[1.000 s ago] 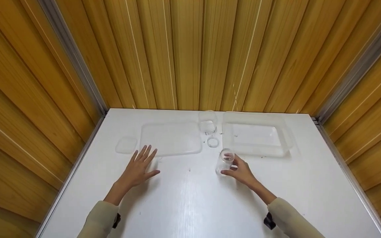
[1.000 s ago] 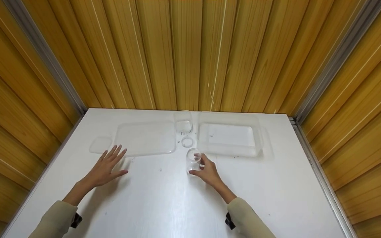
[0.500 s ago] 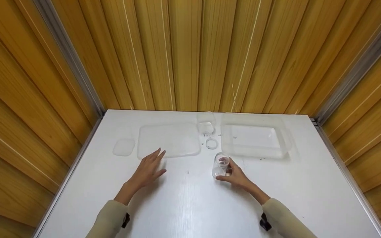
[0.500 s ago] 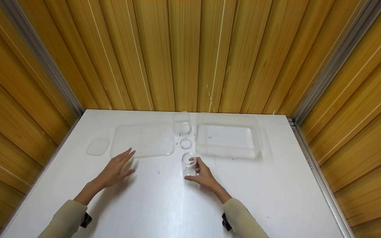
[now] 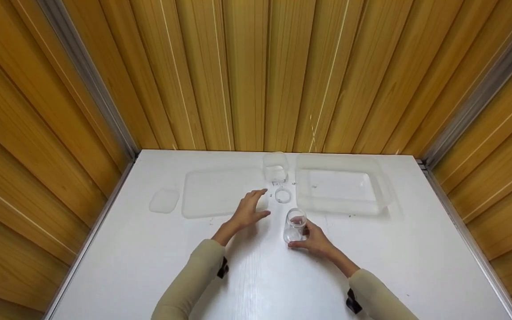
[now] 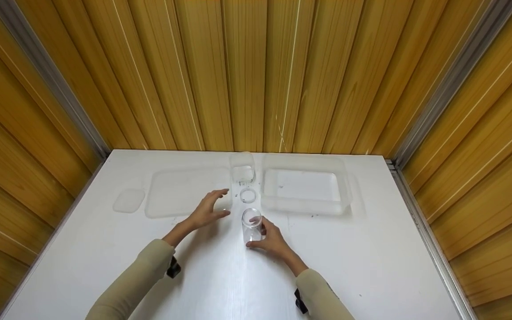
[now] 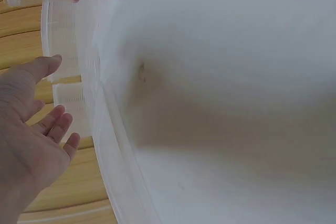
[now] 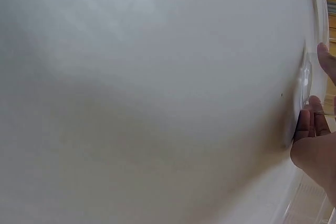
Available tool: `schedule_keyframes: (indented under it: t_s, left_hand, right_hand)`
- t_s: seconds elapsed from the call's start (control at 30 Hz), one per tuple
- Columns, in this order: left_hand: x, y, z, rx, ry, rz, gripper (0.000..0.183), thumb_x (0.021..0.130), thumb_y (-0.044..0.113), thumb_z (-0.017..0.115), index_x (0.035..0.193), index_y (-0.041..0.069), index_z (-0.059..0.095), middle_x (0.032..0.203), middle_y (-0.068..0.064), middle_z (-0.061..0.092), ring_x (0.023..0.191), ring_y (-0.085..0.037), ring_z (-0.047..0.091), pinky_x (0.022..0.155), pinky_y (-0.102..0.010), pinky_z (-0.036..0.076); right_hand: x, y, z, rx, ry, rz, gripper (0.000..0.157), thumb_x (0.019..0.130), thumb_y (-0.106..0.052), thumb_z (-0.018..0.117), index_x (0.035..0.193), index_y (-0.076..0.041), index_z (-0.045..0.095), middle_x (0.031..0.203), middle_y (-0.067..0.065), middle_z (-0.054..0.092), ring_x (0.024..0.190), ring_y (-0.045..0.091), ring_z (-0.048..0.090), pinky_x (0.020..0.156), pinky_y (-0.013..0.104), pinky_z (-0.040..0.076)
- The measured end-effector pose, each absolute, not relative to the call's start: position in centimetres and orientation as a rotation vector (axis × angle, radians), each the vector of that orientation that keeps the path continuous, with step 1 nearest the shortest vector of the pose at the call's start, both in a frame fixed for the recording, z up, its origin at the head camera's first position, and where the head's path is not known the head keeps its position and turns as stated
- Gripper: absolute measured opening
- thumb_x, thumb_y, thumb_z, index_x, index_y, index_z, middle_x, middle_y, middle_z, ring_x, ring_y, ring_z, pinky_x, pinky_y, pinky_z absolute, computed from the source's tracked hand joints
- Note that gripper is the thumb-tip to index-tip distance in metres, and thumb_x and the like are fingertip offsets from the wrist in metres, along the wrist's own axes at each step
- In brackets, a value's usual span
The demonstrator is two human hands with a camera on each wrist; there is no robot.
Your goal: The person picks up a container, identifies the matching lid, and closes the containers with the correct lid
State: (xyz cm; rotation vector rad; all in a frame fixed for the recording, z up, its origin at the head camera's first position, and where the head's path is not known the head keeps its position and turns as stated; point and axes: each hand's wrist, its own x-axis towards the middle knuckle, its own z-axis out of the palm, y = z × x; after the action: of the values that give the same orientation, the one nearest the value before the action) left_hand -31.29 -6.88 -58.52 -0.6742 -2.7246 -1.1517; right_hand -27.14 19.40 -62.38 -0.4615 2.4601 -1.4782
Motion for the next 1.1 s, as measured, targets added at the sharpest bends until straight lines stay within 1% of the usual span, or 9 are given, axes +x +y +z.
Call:
schedule_keyframes:
  t_s: [0.17, 0.3, 0.37, 0.47, 0.53, 0.63, 0.73, 0.9, 1.1]
  left_hand:
    - [-33.6, -4.1, -58.9, -0.533, -2.790, -1.114, 0.064, 0.081, 0.016, 0.085, 0.134, -0.008, 0.058, 0.124, -0.024, 0.066, 0.114, -0.040, 0.060, 0.094, -0.057, 0.049]
    - [-35.0, -2.8, -59.2, -0.473, -2.857, -0.987, 0.068, 0.076, 0.020, 0.089, 0.132, -0.005, 0.061, 0.125, -0.022, 0.067, 0.115, -0.039, 0.059, 0.094, -0.054, 0.048]
    - [-35.6, -2.4, -59.4, -0.472, -2.882, -0.931, 0.070, 0.075, 0.023, 0.089, 0.133, -0.003, 0.061, 0.128, -0.021, 0.066, 0.118, -0.038, 0.057, 0.094, -0.052, 0.047]
    - [-36.1, -1.6, -59.8, -0.463, -2.918, -0.870, 0.073, 0.075, 0.027, 0.089, 0.135, -0.001, 0.060, 0.133, -0.020, 0.063, 0.123, -0.037, 0.054, 0.097, -0.050, 0.043]
    - [-36.4, -1.1, -60.2, -0.449, -2.937, -0.843, 0.071, 0.077, 0.031, 0.087, 0.136, 0.001, 0.060, 0.135, -0.019, 0.063, 0.125, -0.035, 0.053, 0.099, -0.049, 0.042]
    - [-36.8, -0.4, -60.6, -0.434, -2.939, -0.802, 0.068, 0.079, 0.033, 0.085, 0.134, 0.003, 0.062, 0.133, -0.017, 0.064, 0.122, -0.034, 0.055, 0.098, -0.049, 0.042]
    - [-37.1, -0.1, -60.9, -0.414, -2.927, -0.758, 0.065, 0.080, 0.035, 0.085, 0.132, 0.003, 0.063, 0.131, -0.016, 0.066, 0.119, -0.034, 0.057, 0.097, -0.049, 0.042]
    - [-37.6, 0.2, -61.1, -0.366, -2.909, -0.683, 0.066, 0.079, 0.038, 0.086, 0.130, 0.003, 0.064, 0.129, -0.015, 0.067, 0.118, -0.033, 0.058, 0.097, -0.050, 0.043]
    - [-37.7, 0.6, -61.0, -0.402, -2.895, -0.722, 0.054, 0.085, 0.033, 0.082, 0.126, 0.001, 0.067, 0.125, -0.016, 0.067, 0.115, -0.034, 0.058, 0.095, -0.050, 0.043]
  right_hand:
    - [-27.4, 19.8, -62.1, -0.500, 2.342, -1.520, 0.071, 0.079, -0.011, 0.088, 0.137, 0.003, 0.051, 0.125, 0.022, 0.061, 0.104, 0.023, 0.058, 0.087, 0.025, 0.047]
    - [-27.7, 19.9, -62.2, -0.529, 2.303, -1.551, 0.068, 0.079, -0.006, 0.087, 0.136, 0.004, 0.051, 0.121, 0.023, 0.062, 0.104, 0.026, 0.059, 0.086, 0.026, 0.048]
    - [-27.7, 19.8, -62.2, -0.538, 2.326, -1.542, 0.067, 0.078, -0.003, 0.086, 0.135, 0.006, 0.051, 0.119, 0.025, 0.062, 0.105, 0.030, 0.061, 0.086, 0.029, 0.050]
    - [-27.2, 19.6, -61.6, -0.546, 2.334, -1.554, 0.065, 0.078, 0.000, 0.085, 0.133, 0.009, 0.050, 0.118, 0.028, 0.062, 0.104, 0.036, 0.062, 0.087, 0.031, 0.052]
    - [-27.1, 19.6, -61.5, -0.543, 2.340, -1.559, 0.065, 0.078, 0.000, 0.085, 0.133, 0.010, 0.050, 0.118, 0.029, 0.062, 0.105, 0.037, 0.062, 0.087, 0.031, 0.052]
    - [-27.2, 19.5, -61.6, -0.537, 2.343, -1.567, 0.067, 0.078, -0.001, 0.086, 0.133, 0.009, 0.050, 0.119, 0.027, 0.062, 0.104, 0.034, 0.061, 0.085, 0.028, 0.051]
    - [-27.7, 19.5, -62.4, -0.539, 2.345, -1.551, 0.067, 0.077, -0.004, 0.088, 0.133, 0.005, 0.051, 0.119, 0.023, 0.063, 0.103, 0.028, 0.061, 0.084, 0.027, 0.049]
    - [-27.9, 19.4, -62.2, -0.557, 2.311, -1.572, 0.065, 0.077, -0.005, 0.088, 0.130, 0.003, 0.053, 0.115, 0.021, 0.065, 0.099, 0.024, 0.062, 0.082, 0.025, 0.050]
    - [-27.6, 19.5, -62.3, -0.523, 2.319, -1.572, 0.065, 0.076, -0.006, 0.088, 0.131, 0.003, 0.054, 0.115, 0.022, 0.065, 0.097, 0.022, 0.061, 0.081, 0.023, 0.048]
